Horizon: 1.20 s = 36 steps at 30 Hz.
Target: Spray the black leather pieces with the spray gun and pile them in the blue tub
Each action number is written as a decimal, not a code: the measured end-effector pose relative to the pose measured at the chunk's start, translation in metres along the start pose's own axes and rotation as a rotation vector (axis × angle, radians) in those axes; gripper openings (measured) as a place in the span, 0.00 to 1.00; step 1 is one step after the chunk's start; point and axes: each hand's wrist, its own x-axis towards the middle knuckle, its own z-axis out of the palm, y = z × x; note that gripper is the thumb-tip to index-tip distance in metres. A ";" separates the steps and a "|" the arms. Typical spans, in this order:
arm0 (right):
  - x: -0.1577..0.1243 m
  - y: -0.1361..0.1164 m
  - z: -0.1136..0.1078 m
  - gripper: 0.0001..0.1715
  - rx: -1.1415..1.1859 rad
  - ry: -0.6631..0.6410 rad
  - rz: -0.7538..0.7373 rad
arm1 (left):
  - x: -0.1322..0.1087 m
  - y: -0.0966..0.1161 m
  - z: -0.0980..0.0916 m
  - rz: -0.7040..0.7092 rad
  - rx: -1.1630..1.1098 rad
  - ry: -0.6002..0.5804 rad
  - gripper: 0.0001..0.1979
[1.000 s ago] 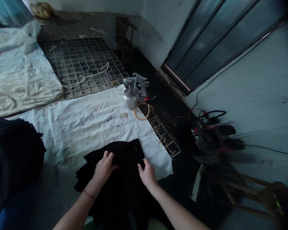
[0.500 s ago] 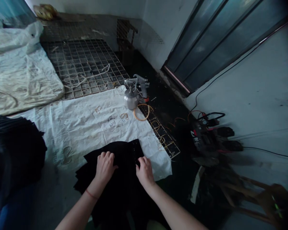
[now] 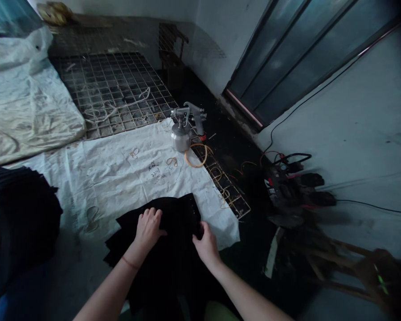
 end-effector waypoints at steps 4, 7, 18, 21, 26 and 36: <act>0.006 -0.001 0.004 0.23 -0.058 -0.007 0.024 | 0.001 -0.003 0.002 0.037 -0.022 0.161 0.40; 0.007 -0.005 0.001 0.15 -0.124 -0.023 0.007 | 0.003 -0.004 0.002 0.033 -0.015 0.120 0.36; -0.007 -0.002 -0.010 0.09 -0.120 0.066 -0.286 | -0.019 -0.001 0.007 0.148 0.009 0.281 0.24; -0.008 0.000 -0.010 0.09 -0.104 0.058 -0.320 | -0.021 -0.001 0.009 0.154 0.016 0.318 0.27; -0.009 0.004 -0.005 0.14 -0.029 0.114 -0.293 | -0.028 0.006 0.006 0.108 0.074 0.321 0.28; -0.002 0.012 -0.017 0.15 0.271 -0.151 -0.064 | -0.012 -0.002 -0.010 0.048 0.028 -0.019 0.21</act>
